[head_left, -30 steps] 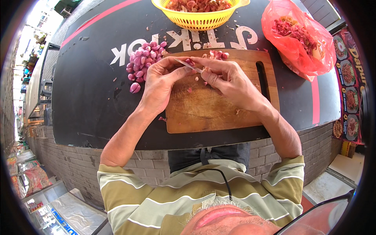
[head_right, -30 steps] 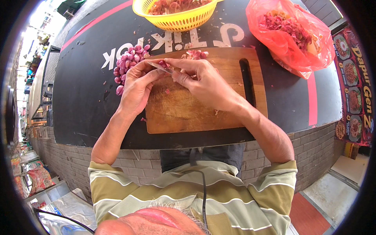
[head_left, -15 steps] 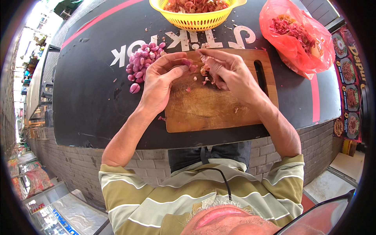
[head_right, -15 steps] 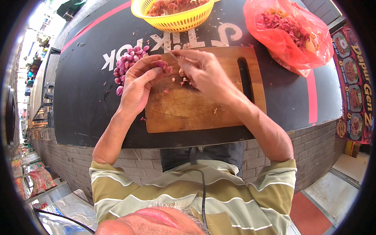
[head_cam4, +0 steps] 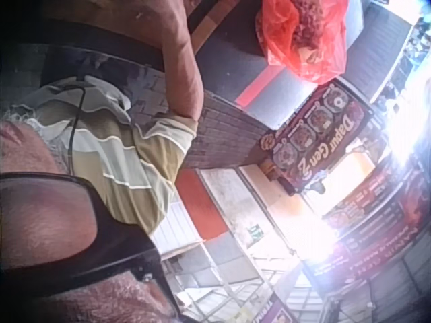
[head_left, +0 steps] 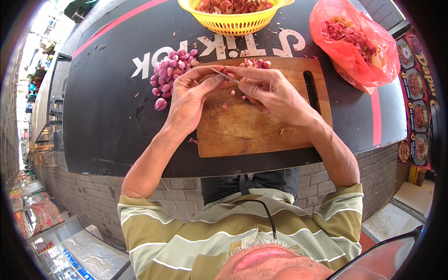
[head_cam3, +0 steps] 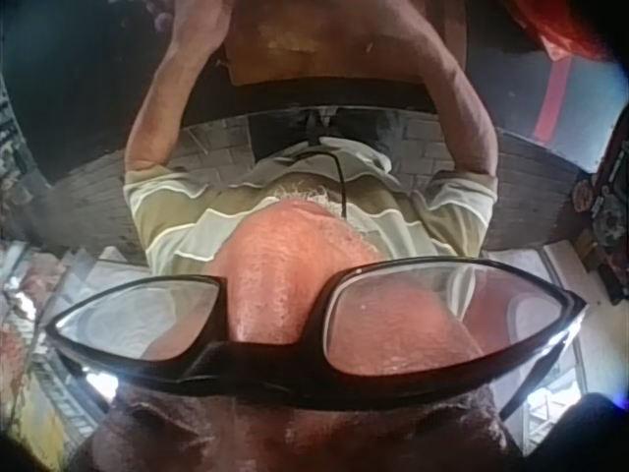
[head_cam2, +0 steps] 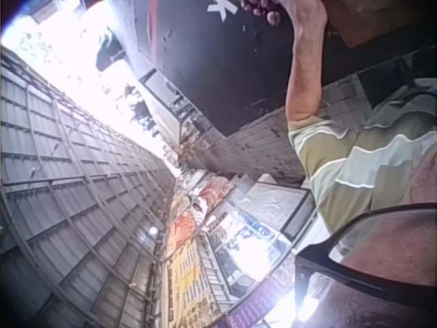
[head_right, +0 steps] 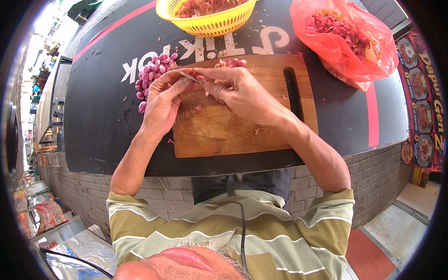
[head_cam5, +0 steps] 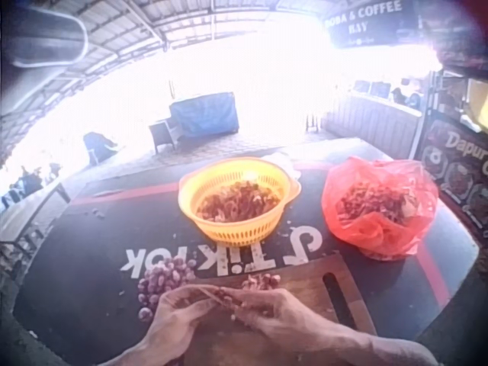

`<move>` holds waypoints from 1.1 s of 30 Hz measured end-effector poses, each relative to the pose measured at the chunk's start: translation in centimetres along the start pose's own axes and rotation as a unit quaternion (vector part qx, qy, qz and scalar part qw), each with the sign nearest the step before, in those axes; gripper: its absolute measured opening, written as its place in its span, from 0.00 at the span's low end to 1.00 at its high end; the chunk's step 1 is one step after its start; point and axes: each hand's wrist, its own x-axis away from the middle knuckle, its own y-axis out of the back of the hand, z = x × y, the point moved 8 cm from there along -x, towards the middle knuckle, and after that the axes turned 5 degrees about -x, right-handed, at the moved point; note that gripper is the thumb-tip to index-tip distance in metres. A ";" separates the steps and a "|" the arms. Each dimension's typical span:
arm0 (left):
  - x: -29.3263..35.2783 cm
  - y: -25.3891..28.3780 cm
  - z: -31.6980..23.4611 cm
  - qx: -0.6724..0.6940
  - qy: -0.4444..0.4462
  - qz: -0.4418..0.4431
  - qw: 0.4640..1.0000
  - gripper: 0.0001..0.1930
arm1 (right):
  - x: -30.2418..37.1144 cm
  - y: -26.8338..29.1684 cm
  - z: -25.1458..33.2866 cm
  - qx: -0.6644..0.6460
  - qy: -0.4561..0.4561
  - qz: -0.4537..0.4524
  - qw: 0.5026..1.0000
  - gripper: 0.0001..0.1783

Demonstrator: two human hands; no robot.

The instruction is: The person uses a knife to peel and chop red onions on a wooden cutting board. They handle the onions one by one, peeling the outer layers and slicing the bulbs into small pieces. The chopped onions are then transferred into a yellow plastic basket.

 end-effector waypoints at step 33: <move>-0.2 0.6 -0.5 0.047 -0.017 -0.011 0.999 0.08 | -0.2 1.8 -1.0 -0.103 -0.047 -0.051 0.992 0.23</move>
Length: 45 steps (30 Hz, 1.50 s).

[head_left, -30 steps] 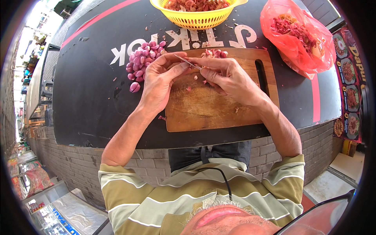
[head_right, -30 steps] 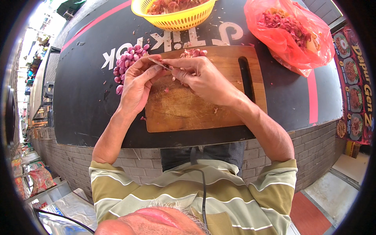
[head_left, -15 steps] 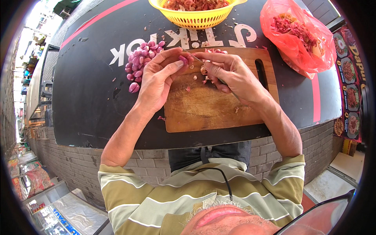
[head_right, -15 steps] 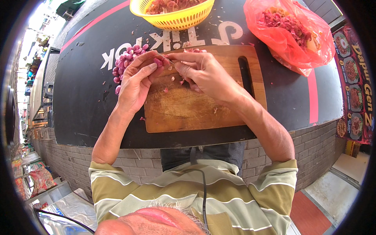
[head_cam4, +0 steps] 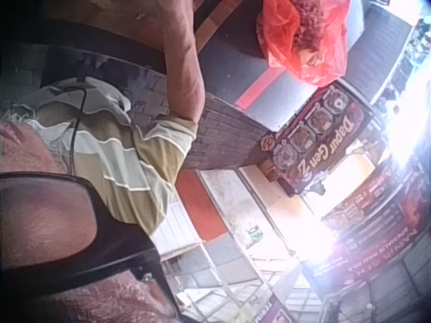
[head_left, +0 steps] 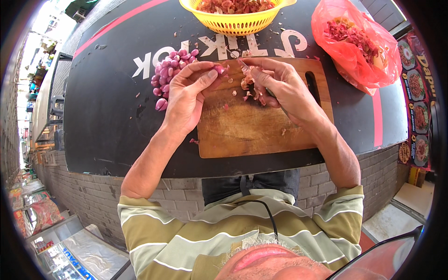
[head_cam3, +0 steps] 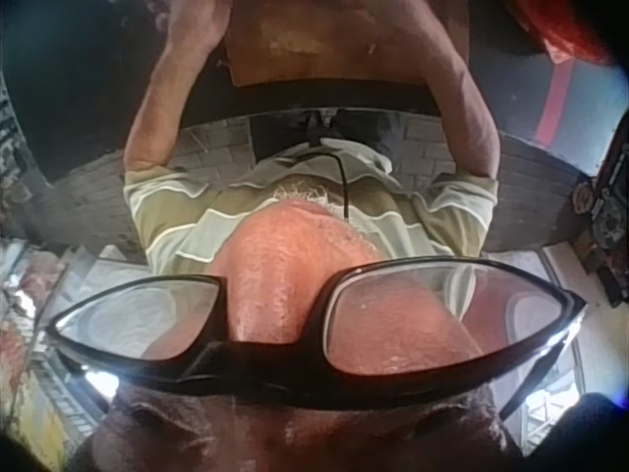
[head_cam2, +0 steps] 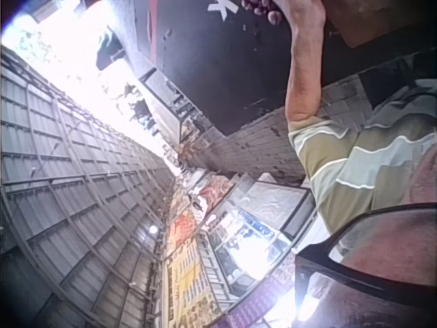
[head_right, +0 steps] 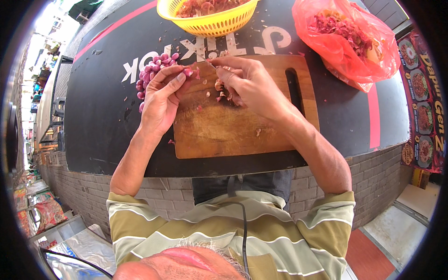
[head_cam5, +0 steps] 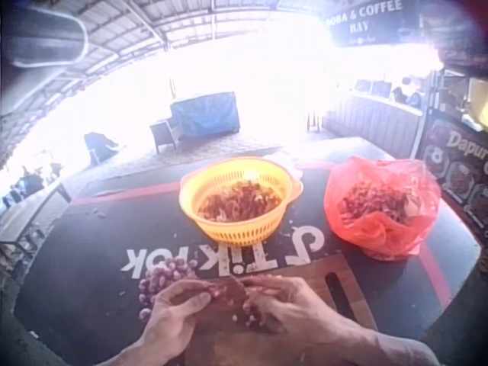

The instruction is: The person uses a knife to peel and chop red onions on a wooden cutting board. They handle the onions one by one, peeling the outer layers and slicing the bulbs into small pieces. The chopped onions are then transferred into a yellow plastic basket.

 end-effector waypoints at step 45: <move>0.5 -0.1 0.4 -0.040 -0.010 -0.042 0.998 0.09 | 0.9 -2.3 1.0 0.228 0.159 -0.033 0.960 0.19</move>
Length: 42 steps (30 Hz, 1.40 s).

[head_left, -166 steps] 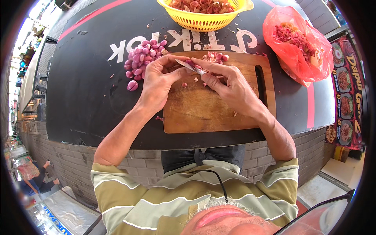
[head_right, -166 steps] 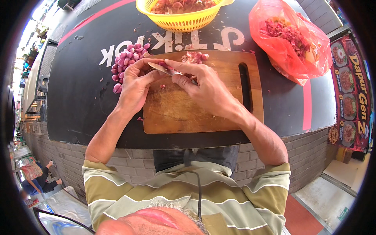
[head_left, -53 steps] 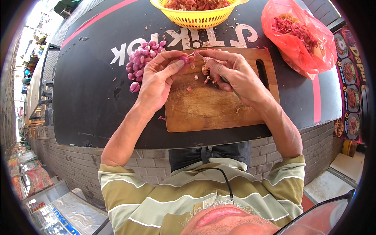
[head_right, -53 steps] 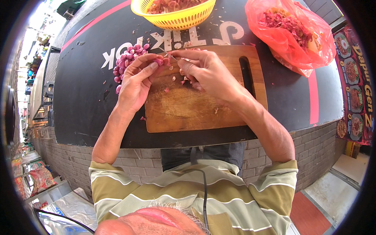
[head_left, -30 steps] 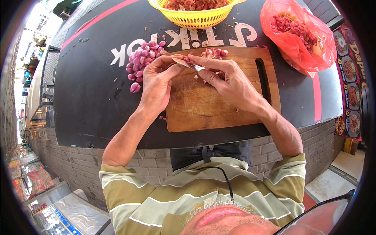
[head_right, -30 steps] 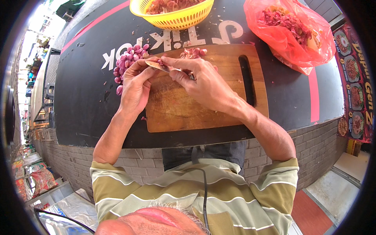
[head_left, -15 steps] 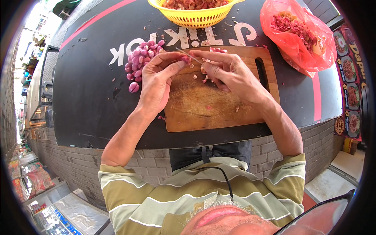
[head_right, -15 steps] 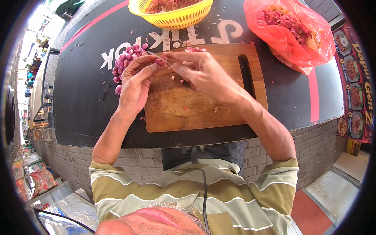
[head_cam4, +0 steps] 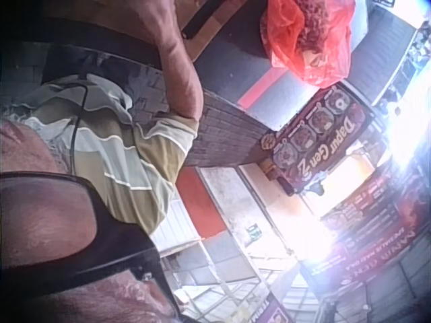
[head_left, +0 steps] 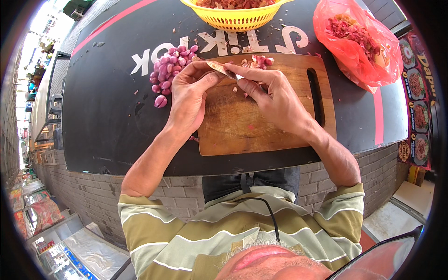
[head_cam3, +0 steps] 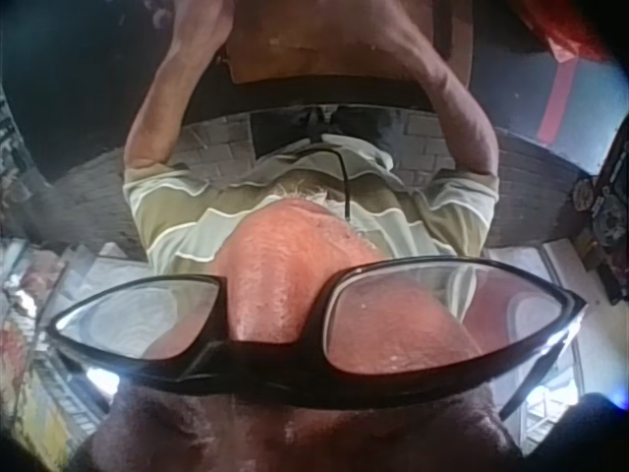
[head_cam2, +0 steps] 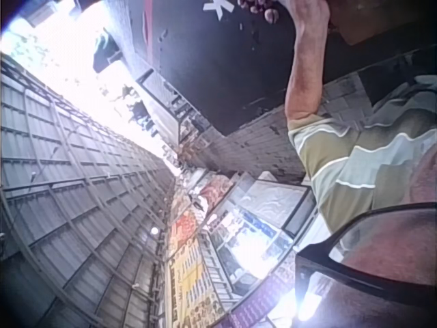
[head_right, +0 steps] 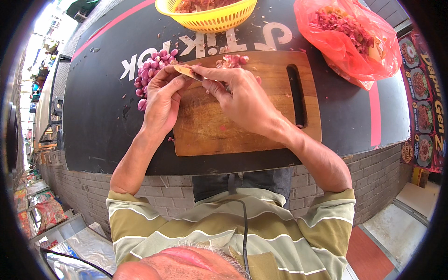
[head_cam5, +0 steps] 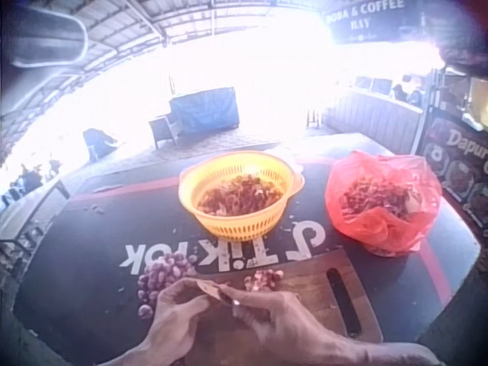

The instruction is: The person uses a knife to peel and chop red onions on a wooden cutting board. They handle the onions one by one, peeling the outer layers and slicing the bulbs into small pieces. The chopped onions are then transferred into a yellow plastic basket.

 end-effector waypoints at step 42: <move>-0.1 -0.6 0.2 -0.001 -0.001 0.019 1.000 0.14 | -0.5 0.5 0.3 -0.160 -0.107 0.082 0.978 0.19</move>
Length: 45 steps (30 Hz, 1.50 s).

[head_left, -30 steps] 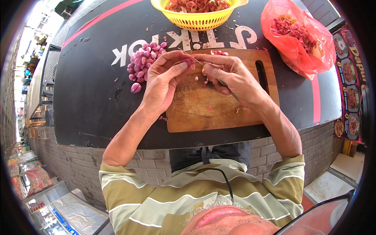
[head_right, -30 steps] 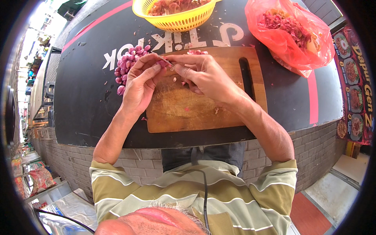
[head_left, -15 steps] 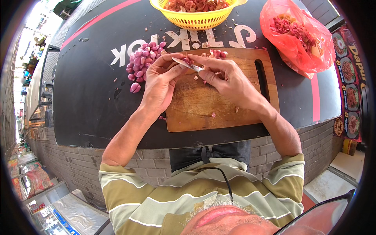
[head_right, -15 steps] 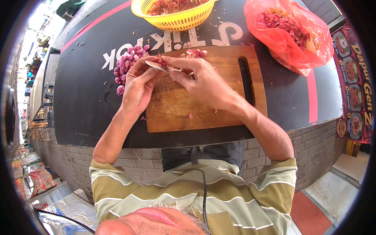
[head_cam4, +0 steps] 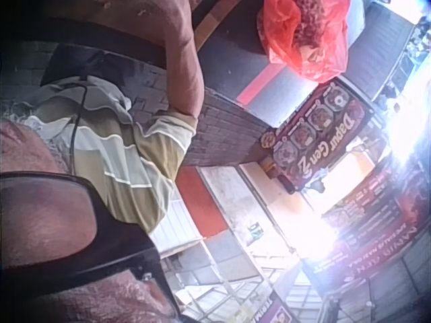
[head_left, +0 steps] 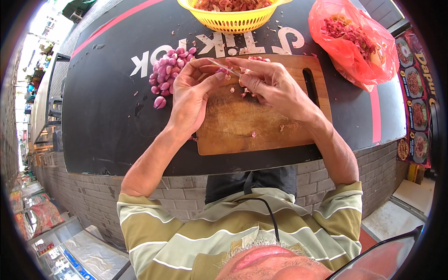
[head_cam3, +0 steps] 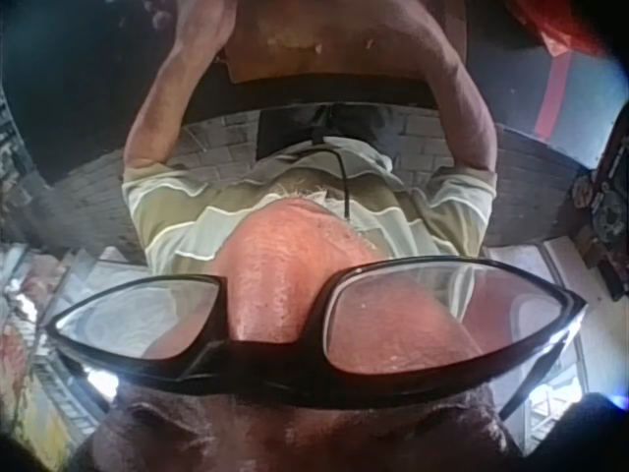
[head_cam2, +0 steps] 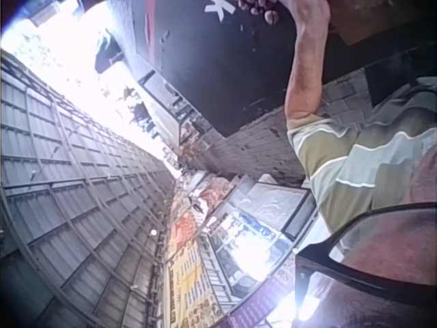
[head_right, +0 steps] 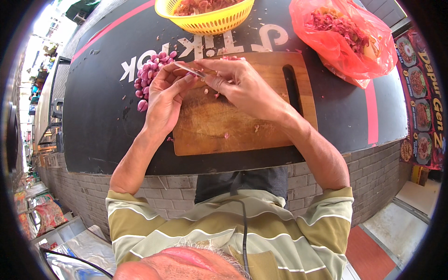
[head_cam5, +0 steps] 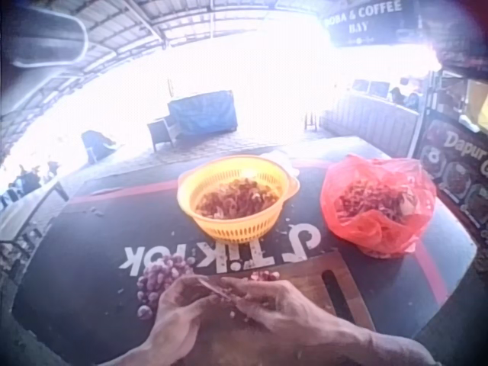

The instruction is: The person uses a knife to peel and chop red onions on a wooden cutting board. They handle the onions one by one, peeling the outer layers and slicing the bulbs into small pieces. The chopped onions are then transferred into a yellow plastic basket.

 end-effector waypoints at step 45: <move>0.1 -1.7 0.0 -0.177 -0.034 0.018 0.983 0.16 | -1.4 1.3 0.4 0.114 0.088 -0.032 0.989 0.26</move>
